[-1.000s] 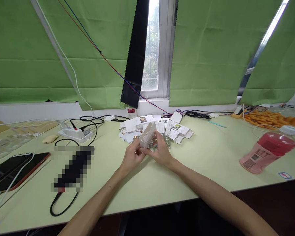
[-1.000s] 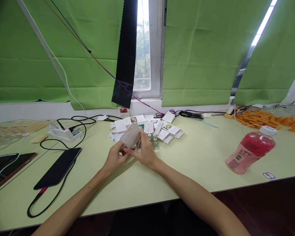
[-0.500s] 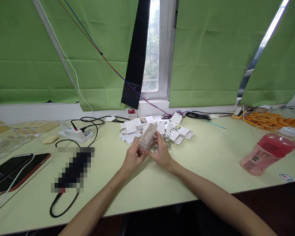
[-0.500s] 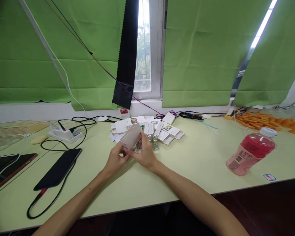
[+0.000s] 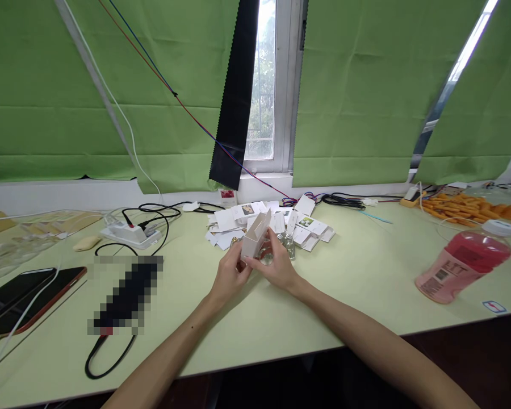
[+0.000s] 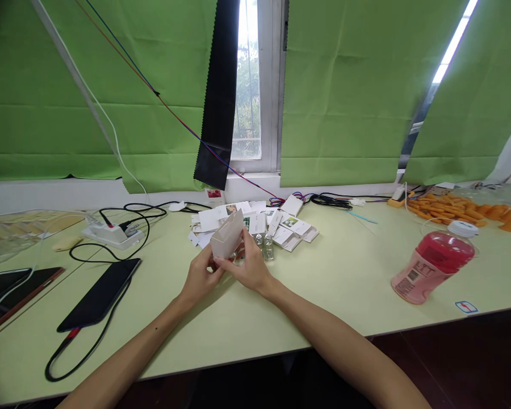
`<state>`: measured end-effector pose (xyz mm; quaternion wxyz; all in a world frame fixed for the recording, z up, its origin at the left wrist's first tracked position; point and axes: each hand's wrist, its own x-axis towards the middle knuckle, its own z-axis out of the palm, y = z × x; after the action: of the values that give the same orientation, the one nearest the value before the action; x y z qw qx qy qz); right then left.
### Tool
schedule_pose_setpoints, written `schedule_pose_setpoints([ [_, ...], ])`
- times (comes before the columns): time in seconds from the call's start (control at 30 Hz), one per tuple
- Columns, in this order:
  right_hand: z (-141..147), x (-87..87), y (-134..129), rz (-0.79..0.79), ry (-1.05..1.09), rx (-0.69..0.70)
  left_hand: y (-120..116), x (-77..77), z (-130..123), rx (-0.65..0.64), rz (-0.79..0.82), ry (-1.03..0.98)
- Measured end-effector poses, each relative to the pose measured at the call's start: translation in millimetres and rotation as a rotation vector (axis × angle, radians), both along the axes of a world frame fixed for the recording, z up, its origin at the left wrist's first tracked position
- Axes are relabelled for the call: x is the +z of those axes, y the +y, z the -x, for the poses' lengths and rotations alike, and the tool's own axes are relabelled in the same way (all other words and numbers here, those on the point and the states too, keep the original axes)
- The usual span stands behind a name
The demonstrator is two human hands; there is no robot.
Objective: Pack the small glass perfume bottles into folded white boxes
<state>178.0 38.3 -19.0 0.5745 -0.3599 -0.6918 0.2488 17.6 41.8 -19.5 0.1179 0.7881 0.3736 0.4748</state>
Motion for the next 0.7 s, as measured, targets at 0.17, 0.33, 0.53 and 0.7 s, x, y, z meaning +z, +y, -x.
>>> schedule_pose_setpoints([
  [0.17, -0.7, 1.9, -0.4, 0.009, -0.002, 0.019, 0.4, -0.4, 0.1, 0.004, -0.017, 0.006],
  [0.33, -0.7, 3.5, -0.5, 0.021, 0.010, 0.032, 0.2, 0.3, 0.0, 0.005, -0.020, 0.009],
  [0.53, -1.1, 4.2, -0.6, 0.048, -0.006, 0.043, 0.4, 0.5, 0.2, 0.007, -0.015, 0.022],
  [0.7, -1.4, 4.1, -0.4, 0.069, -0.014, 0.040, 1.7, -0.9, 0.2, 0.004, -0.027, 0.018],
])
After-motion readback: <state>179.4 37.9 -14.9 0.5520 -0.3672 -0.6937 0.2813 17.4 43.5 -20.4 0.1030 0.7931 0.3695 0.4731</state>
